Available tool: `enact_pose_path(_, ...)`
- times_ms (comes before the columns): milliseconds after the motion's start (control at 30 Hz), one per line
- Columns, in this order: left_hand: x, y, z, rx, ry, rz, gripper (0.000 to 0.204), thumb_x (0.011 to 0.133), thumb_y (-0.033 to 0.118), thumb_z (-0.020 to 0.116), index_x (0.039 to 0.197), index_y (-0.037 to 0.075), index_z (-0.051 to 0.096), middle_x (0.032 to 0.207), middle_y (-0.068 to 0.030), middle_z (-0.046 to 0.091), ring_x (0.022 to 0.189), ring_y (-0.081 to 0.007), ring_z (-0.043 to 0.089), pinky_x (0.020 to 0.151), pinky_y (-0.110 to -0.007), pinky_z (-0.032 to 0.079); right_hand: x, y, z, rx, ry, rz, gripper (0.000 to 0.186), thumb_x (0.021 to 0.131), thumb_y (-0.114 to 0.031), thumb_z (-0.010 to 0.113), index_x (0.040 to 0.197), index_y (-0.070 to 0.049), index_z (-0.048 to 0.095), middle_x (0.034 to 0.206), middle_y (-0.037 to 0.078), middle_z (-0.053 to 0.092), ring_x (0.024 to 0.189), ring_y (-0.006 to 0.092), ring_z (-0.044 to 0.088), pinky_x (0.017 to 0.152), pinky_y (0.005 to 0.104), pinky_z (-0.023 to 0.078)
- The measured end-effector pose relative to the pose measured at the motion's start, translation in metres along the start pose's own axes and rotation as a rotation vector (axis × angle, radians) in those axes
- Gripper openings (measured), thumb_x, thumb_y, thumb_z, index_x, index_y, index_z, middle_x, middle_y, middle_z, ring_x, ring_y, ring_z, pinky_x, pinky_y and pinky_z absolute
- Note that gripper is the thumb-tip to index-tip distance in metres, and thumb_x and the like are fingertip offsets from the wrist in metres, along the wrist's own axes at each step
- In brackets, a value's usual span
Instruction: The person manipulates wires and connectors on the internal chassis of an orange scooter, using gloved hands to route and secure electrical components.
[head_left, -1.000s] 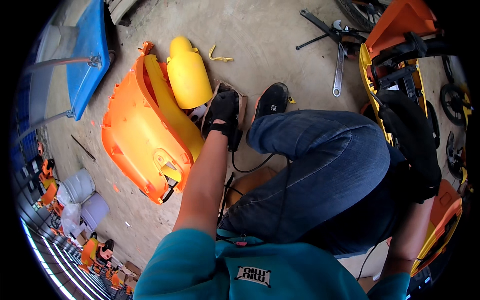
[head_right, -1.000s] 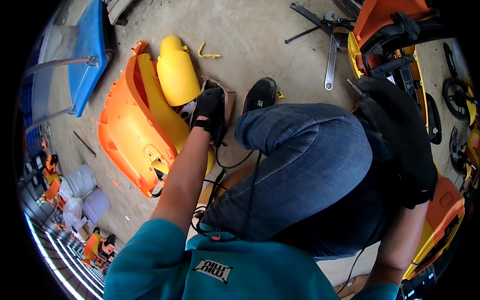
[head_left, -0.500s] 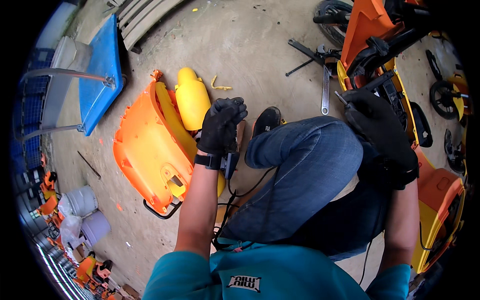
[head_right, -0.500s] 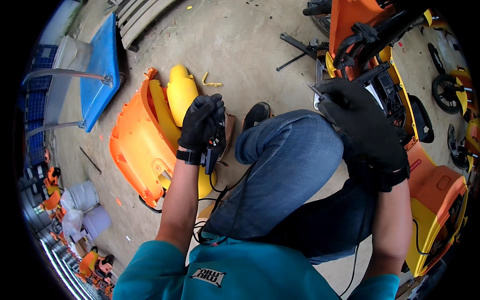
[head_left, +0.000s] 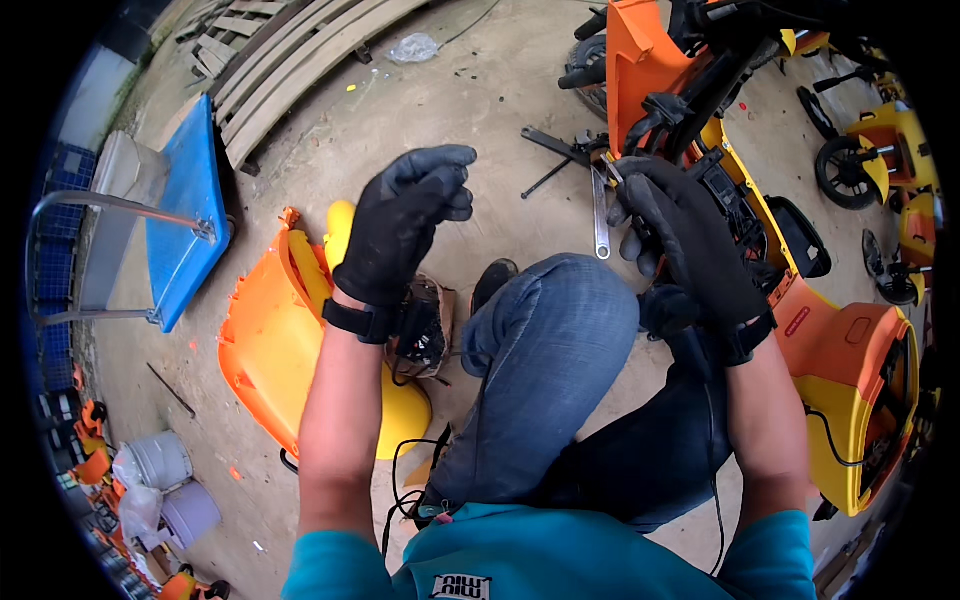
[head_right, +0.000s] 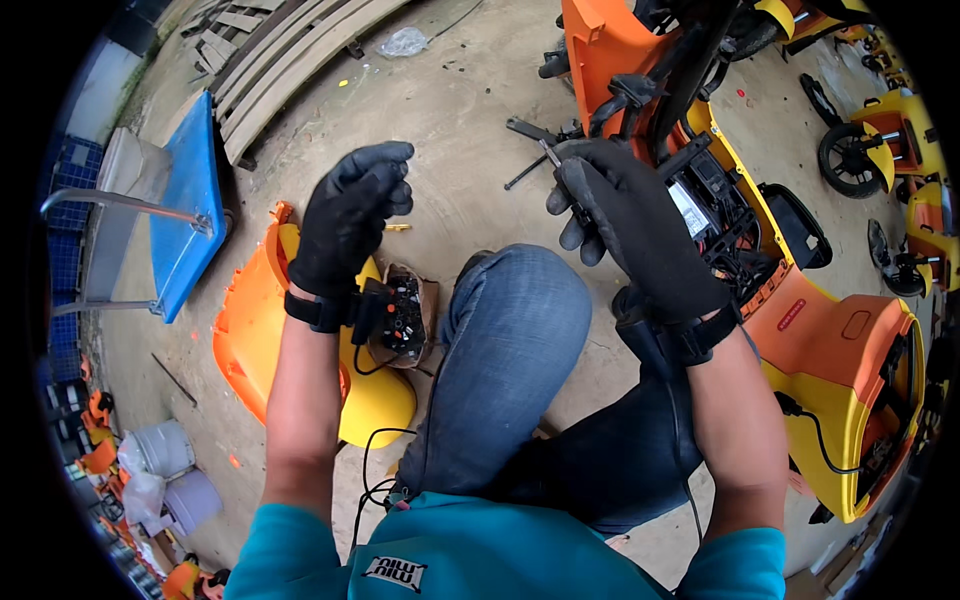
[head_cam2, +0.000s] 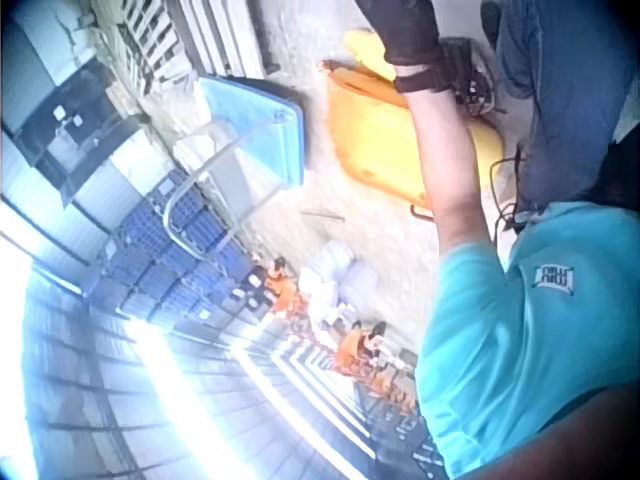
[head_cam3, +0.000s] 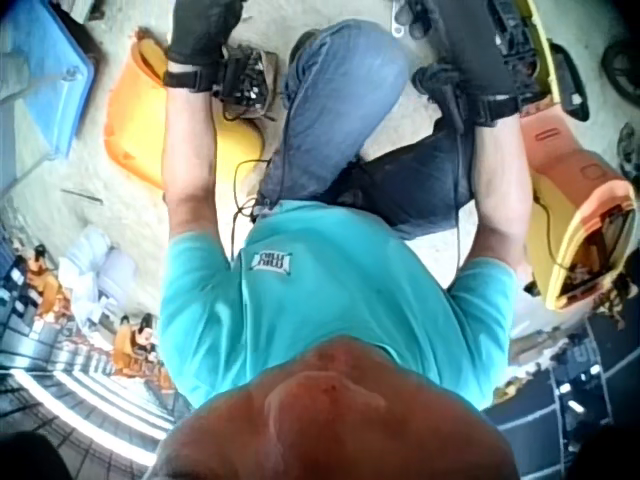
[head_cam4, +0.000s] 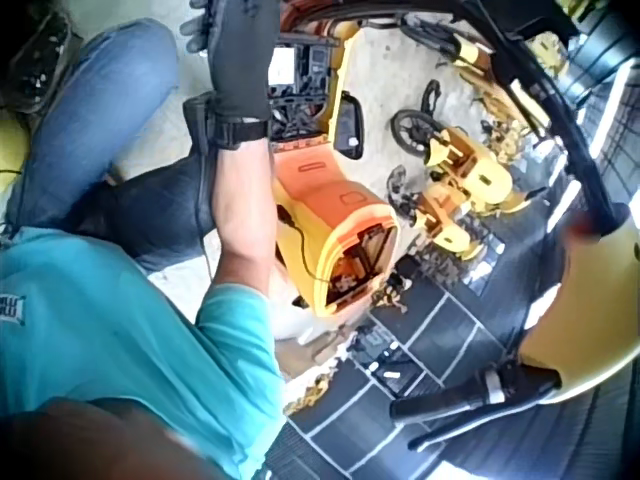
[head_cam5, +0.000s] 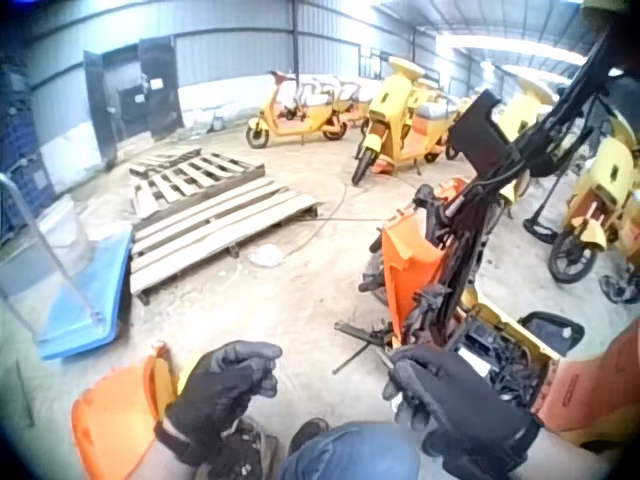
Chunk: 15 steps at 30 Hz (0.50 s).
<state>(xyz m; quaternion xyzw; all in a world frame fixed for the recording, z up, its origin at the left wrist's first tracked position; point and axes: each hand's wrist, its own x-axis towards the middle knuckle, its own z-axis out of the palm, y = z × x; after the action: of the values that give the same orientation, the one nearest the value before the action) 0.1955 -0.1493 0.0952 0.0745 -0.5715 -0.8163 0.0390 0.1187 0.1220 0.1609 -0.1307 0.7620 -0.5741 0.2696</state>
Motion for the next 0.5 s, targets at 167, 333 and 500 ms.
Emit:
enact_pose_path(167, 0.067, 0.091, 0.037, 0.083, -0.201, 0.282, 0.026, 0.094, 0.014, 0.057, 0.113, -0.003, 0.061, 0.093, -0.0102, 0.067, 0.079, -0.0168, 0.068, 0.073, -0.028, 0.057, 0.002, 0.014, -0.030, -0.402, 0.042, -0.274, 0.031, 0.096, -0.017, 0.047, 0.123, -0.003, 0.055, 0.106, 0.012, 0.061, 0.088, 0.0217, 0.057, 0.076, 0.0309, 0.045)
enact_pose_path(333, 0.077, 0.179, 0.114, 0.220, -0.262, 0.399, 0.018, 0.094, 0.009, 0.056, 0.106, -0.004, 0.059, 0.086, -0.0062, 0.062, 0.076, -0.0134, 0.062, 0.068, -0.024, 0.054, 0.010, 0.005, -0.012, 0.120, -0.011, -0.115, 0.029, 0.100, -0.023, 0.051, 0.116, -0.001, 0.059, 0.087, 0.003, 0.062, 0.070, 0.0031, 0.052, 0.062, 0.0175, 0.046)
enact_pose_path(500, 0.132, 0.096, 0.143, 0.203, -0.501, 0.225, 0.024, 0.095, 0.011, 0.055, 0.114, -0.002, 0.059, 0.094, -0.0090, 0.064, 0.082, -0.0160, 0.064, 0.076, -0.026, 0.055, 0.013, 0.032, -0.059, -0.859, 0.143, -0.702, 0.026, 0.091, -0.009, 0.060, 0.115, -0.001, 0.061, 0.111, 0.014, 0.062, 0.085, 0.0185, 0.065, 0.073, 0.0268, 0.054)
